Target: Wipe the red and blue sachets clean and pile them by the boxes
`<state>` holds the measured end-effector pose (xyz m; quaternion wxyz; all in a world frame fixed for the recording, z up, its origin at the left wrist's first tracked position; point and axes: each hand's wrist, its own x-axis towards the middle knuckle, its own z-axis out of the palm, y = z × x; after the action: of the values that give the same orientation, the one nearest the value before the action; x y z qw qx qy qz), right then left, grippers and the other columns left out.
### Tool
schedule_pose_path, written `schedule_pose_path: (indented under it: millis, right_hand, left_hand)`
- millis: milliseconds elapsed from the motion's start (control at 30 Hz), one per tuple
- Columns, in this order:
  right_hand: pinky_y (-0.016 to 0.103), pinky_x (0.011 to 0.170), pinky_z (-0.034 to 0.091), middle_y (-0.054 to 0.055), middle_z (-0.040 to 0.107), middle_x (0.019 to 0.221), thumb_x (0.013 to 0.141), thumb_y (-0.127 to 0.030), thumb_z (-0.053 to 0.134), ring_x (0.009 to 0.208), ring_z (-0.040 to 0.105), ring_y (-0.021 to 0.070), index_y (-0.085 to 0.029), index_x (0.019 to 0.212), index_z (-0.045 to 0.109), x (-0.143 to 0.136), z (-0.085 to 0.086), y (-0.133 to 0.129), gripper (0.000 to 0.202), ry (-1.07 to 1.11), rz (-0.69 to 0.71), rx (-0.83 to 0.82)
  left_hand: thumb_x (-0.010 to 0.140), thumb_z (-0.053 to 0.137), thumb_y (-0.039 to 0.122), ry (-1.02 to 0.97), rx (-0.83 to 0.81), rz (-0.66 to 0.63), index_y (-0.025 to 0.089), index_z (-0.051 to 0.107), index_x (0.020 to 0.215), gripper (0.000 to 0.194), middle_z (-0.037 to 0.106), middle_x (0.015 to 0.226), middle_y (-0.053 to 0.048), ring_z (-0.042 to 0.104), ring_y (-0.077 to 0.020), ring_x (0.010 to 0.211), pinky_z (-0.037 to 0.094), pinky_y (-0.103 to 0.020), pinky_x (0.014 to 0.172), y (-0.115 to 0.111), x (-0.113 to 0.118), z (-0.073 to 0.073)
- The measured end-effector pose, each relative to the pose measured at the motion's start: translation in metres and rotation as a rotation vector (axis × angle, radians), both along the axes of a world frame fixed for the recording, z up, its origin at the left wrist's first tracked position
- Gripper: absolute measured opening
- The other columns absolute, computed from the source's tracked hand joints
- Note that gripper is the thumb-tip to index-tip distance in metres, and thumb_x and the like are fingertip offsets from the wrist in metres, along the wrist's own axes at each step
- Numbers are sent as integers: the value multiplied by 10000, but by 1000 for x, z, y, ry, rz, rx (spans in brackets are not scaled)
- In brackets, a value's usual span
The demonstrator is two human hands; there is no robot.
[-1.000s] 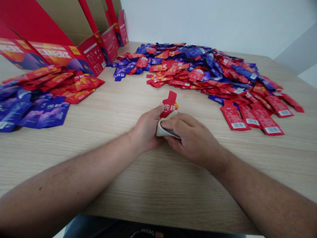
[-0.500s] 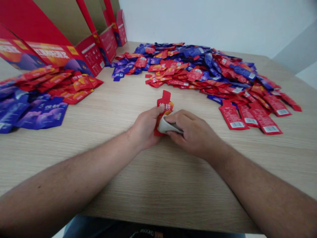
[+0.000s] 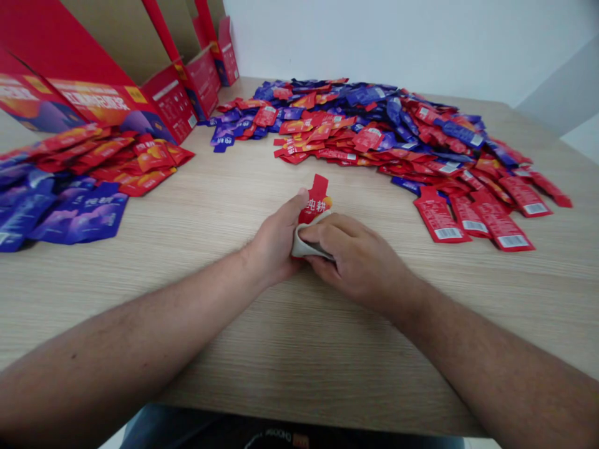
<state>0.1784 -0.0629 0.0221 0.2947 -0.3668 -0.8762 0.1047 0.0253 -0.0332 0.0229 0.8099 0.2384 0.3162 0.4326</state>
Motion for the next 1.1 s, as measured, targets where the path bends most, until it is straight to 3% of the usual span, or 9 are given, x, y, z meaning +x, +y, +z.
schedule_pose_path:
  millis: [200,333,433,533,700,933,1100]
  right_hand:
    - [416,942,549,113,730,1133,916,-149,660,1066,679,274,-193,1206,647,2,-2,3,294,64,-180,29]
    - [413,934,555,102,733,1129,929,-148,632,1034,684,263,-209,1183,657,-2,1,-2,263,-34,33,-52]
    - [392,949,548,95,736,1148,921,-146,642,1051,688,251,-212,1173,657,3,3,1,261,-86,118,-99]
    - [395,939,543,102,735,1152,893,-144,649,1044,690,259,-198,1175,657,16,2,13,288,-77,33,-72]
    - [398,880,537,95,738,1121,881,-176,655,1006,678,273,-196,1174,660,28,-5,26,294,1,-168,-8]
    - [377,884,542,95,733,1116,906,-164,662,971,681,243,-190,1181,661,17,-4,16,277,-69,17,-64]
    - [399,904,556,117,733,1123,901,-154,657,1012,680,261,-177,1186,653,13,0,11,286,12,-122,22]
  left_hand:
    - [1072,424,411,-10,-9,17,173,667,815,426,725,771,-63,743,-231,922,594,-345,876,-2,1,1]
    - [1061,440,392,71,-85,29,153,674,790,430,721,771,-76,727,-202,817,586,-318,804,-1,0,1]
    - [1023,490,278,103,-92,70,140,699,842,309,735,792,-73,704,-171,726,573,-287,735,2,0,-1]
    - [999,479,175,89,-50,133,144,692,861,255,737,781,-60,686,-157,666,566,-273,682,7,0,-1]
    - [1051,424,183,118,-60,174,127,704,921,315,753,795,-73,704,-160,686,572,-260,666,13,-4,1]
    - [1045,476,219,104,-81,222,145,683,903,262,707,721,-38,653,-138,600,545,-240,586,20,-11,-4]
    - [1052,437,208,80,-71,170,144,688,948,279,742,780,-55,691,-156,650,579,-263,628,18,-9,-2]
